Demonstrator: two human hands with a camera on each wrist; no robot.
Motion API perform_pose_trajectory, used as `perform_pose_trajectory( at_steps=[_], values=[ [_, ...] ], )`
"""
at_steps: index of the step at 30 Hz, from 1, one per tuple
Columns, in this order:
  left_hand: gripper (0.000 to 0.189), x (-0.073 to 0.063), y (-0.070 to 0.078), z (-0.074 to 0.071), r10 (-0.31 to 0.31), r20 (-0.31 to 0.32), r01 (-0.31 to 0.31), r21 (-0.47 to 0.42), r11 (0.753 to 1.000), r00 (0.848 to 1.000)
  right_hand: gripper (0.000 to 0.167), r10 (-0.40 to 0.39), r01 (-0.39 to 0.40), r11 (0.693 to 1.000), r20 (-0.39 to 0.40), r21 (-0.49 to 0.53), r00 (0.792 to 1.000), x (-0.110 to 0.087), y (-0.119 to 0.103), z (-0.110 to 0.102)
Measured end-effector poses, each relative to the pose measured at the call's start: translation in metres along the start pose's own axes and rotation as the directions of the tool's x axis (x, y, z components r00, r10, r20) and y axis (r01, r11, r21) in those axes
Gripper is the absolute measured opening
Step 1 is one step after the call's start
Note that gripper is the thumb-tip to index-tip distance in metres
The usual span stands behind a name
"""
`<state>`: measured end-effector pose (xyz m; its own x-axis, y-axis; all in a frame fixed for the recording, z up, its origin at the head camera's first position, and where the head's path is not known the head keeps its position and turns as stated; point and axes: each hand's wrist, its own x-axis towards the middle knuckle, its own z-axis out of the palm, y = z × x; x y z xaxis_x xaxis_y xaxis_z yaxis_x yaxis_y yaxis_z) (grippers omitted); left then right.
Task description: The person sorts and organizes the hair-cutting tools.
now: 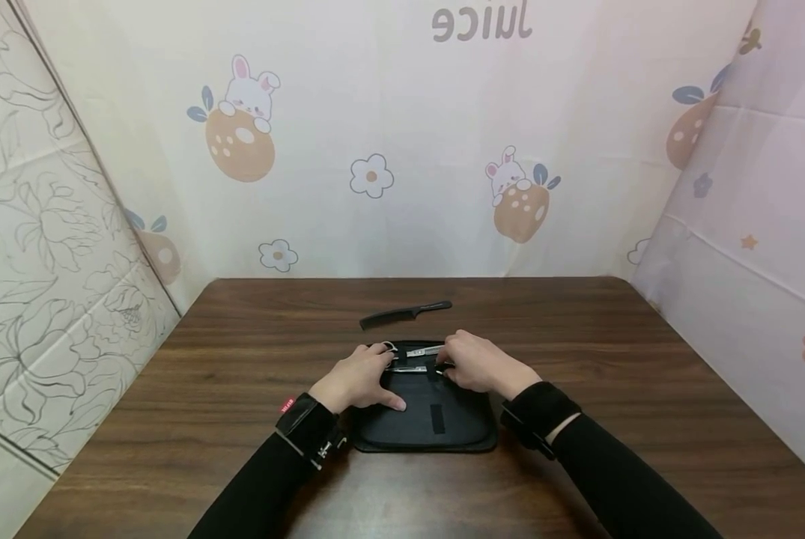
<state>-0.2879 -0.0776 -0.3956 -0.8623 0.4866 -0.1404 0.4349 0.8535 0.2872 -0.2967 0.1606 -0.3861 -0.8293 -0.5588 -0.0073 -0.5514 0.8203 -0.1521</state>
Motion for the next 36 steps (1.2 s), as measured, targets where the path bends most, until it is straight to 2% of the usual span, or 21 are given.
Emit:
perform_pose_trajectory(
  at_steps=[36],
  values=[
    [0.092, -0.0015, 0.0, -0.0004, 0.004, -0.001, -0.004, 0.005, 1.0, 1.0, 0.015, -0.031, 0.031, 1.0, -0.03, -0.007, 0.999, -0.0035, -0.0037, 0.0]
  ],
)
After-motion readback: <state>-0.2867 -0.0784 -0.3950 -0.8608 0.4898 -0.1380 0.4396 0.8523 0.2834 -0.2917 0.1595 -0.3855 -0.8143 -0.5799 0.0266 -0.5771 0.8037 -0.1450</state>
